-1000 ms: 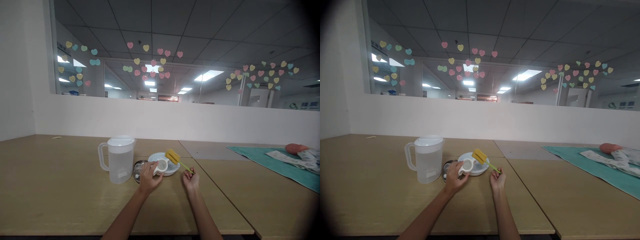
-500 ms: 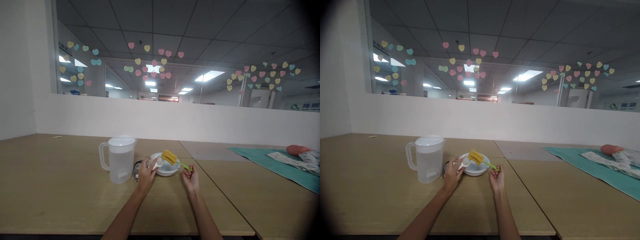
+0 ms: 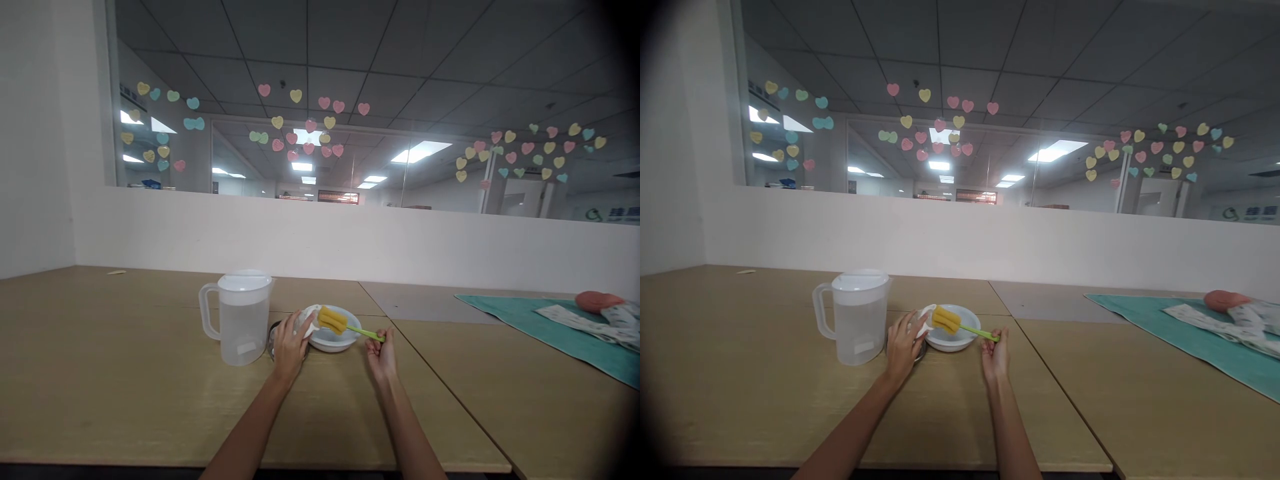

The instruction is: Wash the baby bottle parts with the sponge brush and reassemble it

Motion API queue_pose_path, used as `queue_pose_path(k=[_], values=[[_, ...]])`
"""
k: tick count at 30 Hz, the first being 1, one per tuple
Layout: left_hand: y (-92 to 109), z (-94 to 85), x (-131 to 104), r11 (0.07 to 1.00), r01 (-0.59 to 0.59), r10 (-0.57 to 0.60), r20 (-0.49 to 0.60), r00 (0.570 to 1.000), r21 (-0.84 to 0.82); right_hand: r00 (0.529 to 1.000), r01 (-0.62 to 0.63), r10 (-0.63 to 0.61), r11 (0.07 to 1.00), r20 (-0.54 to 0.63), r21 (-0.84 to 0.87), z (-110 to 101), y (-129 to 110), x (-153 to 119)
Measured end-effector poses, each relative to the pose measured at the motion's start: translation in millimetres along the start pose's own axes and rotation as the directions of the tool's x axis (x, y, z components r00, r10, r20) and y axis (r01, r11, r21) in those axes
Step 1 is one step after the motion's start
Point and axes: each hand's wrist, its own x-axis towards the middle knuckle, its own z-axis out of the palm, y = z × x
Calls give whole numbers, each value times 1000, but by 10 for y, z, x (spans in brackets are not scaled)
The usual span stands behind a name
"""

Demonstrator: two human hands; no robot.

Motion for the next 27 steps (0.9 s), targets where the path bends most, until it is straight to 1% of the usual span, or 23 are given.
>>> queue_pose_path(k=[3, 6, 8, 10, 12, 15, 20, 24, 25, 27], values=[[-51, -17, -6, 997, -46, 43, 47, 998, 64, 998, 9, -11, 1000, -58, -24, -1, -12, -8], [-111, -18, -6, 987, -130, 124, 73, 990, 94, 993, 29, -34, 999, -109, -43, -2, -22, -9], [-136, -6, -5, 979, -178, 172, 66, 983, 97, 991, 44, -50, 998, -123, -54, 8, -19, -13], [-136, 7, -7, 972, -214, 212, 35, 977, 96, 991, 52, -59, 997, -117, -64, 27, -11, -25], [-111, 13, -10, 963, -259, 259, 13, 966, 79, 994, 52, -60, 995, -89, -86, 53, -1, -46], [-61, -3, -13, 951, -307, 306, 22, 952, 41, 999, 39, -41, 990, -6, -139, 88, 4, -83], [-29, -42, -6, 968, -246, 246, 4, 969, 48, 990, -23, 45, 987, 136, -162, 126, 5, -136], [17, -54, -6, 956, -291, 290, 39, 956, 32, 964, -61, 114, 974, 238, -220, 148, 38, -159], [35, -55, -5, 954, -298, 297, 39, 954, 28, 966, -79, 128, 974, 225, -213, 147, 46, -154], [63, -54, 2, 958, -286, 285, 21, 958, 32, 984, -100, 119, 984, 129, -145, 129, 51, -125]])
